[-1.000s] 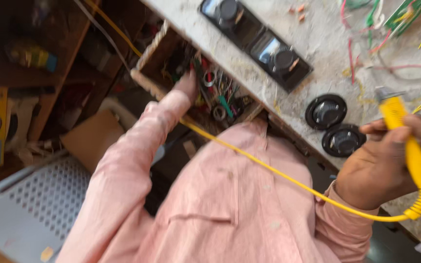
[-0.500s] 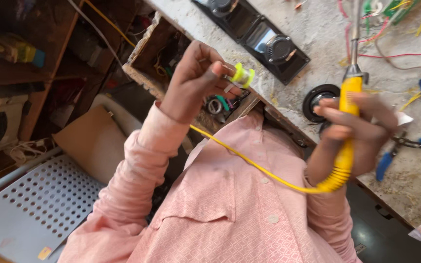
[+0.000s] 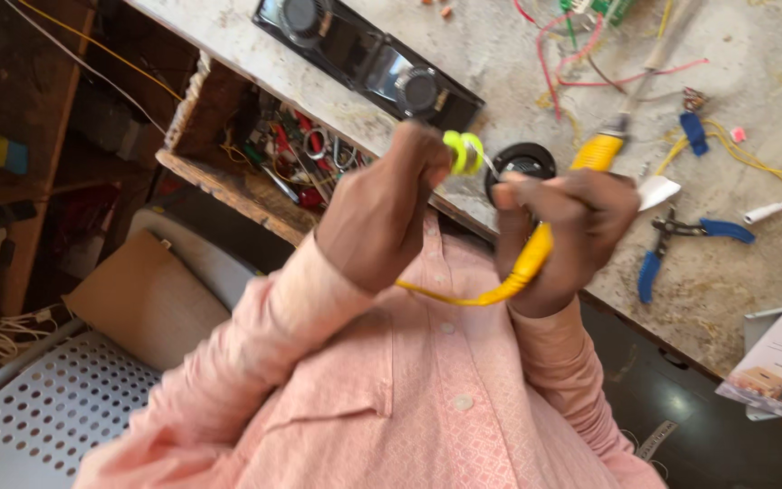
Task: The person unpacks small speakers from boxes and places them on a workbench. They use wire strippers to prepare wires and a soldering iron to attach wires to the speaker terminals. The person handles multiple speakers and wires throughout the process.
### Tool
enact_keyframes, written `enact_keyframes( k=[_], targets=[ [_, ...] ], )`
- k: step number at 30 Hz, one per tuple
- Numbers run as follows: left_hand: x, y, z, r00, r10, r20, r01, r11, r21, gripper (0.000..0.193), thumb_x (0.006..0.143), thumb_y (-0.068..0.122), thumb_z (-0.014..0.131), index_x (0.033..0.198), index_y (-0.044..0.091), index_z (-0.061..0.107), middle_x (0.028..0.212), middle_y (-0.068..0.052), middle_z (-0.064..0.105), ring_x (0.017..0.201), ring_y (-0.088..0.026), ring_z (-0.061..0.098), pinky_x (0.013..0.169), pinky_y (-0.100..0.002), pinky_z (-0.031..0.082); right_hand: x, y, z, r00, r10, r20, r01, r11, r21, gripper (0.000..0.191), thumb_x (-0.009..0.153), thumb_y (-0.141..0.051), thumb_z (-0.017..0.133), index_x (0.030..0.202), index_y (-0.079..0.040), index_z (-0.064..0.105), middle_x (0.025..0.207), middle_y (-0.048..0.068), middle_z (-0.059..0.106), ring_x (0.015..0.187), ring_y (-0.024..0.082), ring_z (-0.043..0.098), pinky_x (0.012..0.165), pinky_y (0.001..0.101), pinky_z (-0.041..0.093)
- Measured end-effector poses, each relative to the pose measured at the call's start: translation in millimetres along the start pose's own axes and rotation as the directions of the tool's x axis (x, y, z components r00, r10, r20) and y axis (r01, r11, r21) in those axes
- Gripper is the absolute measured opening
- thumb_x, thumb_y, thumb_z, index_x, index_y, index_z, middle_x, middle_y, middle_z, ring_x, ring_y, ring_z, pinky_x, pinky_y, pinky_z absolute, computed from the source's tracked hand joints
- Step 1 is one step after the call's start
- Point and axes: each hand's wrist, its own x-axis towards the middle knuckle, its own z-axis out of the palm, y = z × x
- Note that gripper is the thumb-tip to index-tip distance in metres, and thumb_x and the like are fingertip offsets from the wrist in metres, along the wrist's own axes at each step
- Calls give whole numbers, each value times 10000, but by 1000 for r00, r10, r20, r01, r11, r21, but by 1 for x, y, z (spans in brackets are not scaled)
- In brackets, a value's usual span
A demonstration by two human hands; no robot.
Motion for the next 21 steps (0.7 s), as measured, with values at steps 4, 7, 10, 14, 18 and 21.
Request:
enact_keyframes(
  k=[4, 7, 10, 14, 18, 21],
  targets=[
    [40, -25, 23, 974, 202, 101, -220, 950, 220, 307, 960, -64, 559, 1242, 10, 462, 1049, -187, 610, 968, -390, 672, 817, -454, 557, -4, 21, -27, 971, 25, -237, -51, 993, -104, 166, 1070, -196, 639, 1027, -43, 688, 1077, 89, 479, 1030, 301, 486, 871, 452, 436],
    [80, -60, 55, 919, 308, 245, -382, 847, 369, 330, 947, -2, 599, 1253, -9, 474, 996, -171, 591, 905, -369, 676, 757, -448, 561, -13, 36, -48, 918, 222, -328, -158, 965, 210, 381, 1121, -391, 548, 1146, -18, 620, 1240, 82, 462, 895, 189, 573, 700, 287, 515],
    [109, -92, 91, 890, 259, 375, -421, 782, 460, 387, 914, 1, 600, 1282, -34, 486, 1022, -202, 589, 834, -379, 684, 665, -449, 563, -27, 50, -69, 877, 319, -359, -163, 901, 402, 427, 1133, -409, 569, 1178, 16, 559, 1312, 90, 461, 744, 199, 631, 579, 264, 505],
    [119, -122, 109, 872, 144, 469, -395, 771, 498, 361, 900, -6, 595, 1247, -42, 500, 1078, -222, 588, 816, -378, 690, 647, -461, 567, -42, 70, -80, 820, 417, -392, -164, 828, 537, 360, 1121, -302, 623, 1120, 46, 531, 1189, 137, 509, 641, 263, 604, 489, 317, 482],
    [111, -136, 110, 843, 308, 441, -517, 693, 503, 300, 881, 39, 628, 1172, 11, 562, 1028, -146, 628, 937, -335, 695, 714, -422, 588, -47, 86, -70, 745, 526, -411, -160, 739, 655, 280, 1035, -218, 627, 1022, 46, 536, 1004, 173, 559, 538, 215, 493, 438, 297, 390],
    [106, -140, 106, 793, 402, 458, -602, 636, 484, 279, 884, 78, 650, 1158, 42, 608, 1044, -126, 643, 933, -321, 674, 795, -414, 557, -48, 97, -61, 704, 613, -359, -188, 648, 738, 253, 976, -182, 608, 970, 62, 541, 954, 178, 558, 518, 207, 435, 421, 279, 345]
  ],
)
